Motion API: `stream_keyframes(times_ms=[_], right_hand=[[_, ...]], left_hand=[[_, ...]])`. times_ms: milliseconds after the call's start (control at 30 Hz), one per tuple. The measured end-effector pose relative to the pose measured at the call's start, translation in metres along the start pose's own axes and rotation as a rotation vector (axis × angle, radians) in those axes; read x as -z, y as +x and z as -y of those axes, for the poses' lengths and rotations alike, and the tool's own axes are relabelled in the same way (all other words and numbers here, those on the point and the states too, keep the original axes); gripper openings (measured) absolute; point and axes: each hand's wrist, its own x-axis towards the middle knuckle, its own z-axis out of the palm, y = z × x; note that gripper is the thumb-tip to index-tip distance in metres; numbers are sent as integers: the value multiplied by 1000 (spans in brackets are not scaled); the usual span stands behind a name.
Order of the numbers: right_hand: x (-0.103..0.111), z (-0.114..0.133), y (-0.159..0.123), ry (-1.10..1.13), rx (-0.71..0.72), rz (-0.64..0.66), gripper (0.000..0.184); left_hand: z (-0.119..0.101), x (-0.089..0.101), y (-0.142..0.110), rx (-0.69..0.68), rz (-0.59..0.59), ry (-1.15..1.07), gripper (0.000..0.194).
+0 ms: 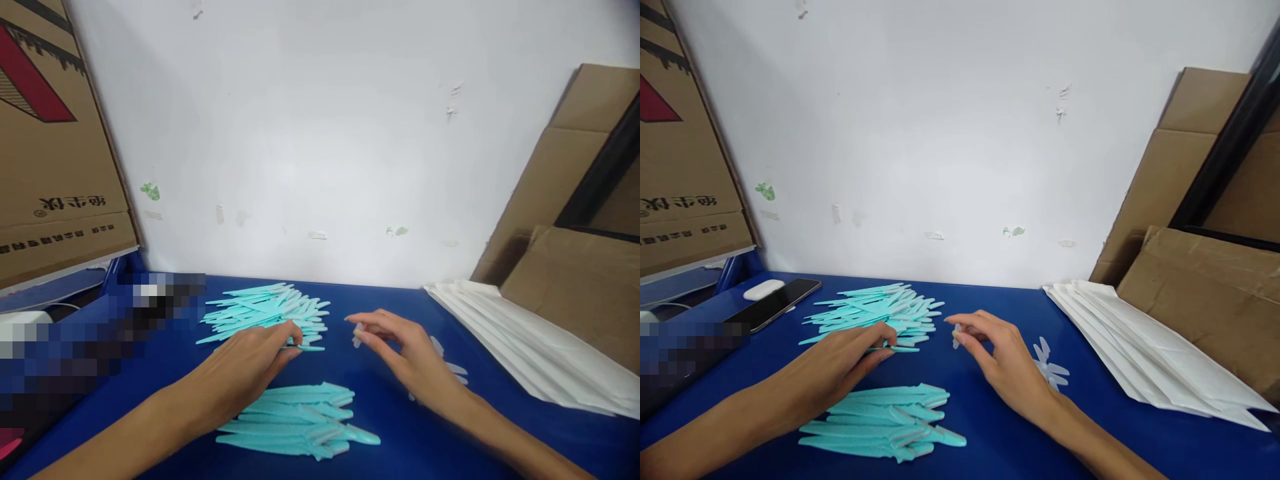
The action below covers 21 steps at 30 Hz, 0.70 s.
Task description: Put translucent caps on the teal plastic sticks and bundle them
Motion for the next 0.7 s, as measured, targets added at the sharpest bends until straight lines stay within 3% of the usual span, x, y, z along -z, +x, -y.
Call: stream_keyframes(times_ms=[267,533,700], right_hand=[[-3,11,0,138,-69,23,21],[-7,10,0,383,-246,-67,21],[-6,11,-1,341,-249,-65,21]], left_hand=[[2,-21,-2,-181,-150,87,25],[-1,-18,0,-196,-197,34,27],[-2,-19,0,-204,-218,44,28]])
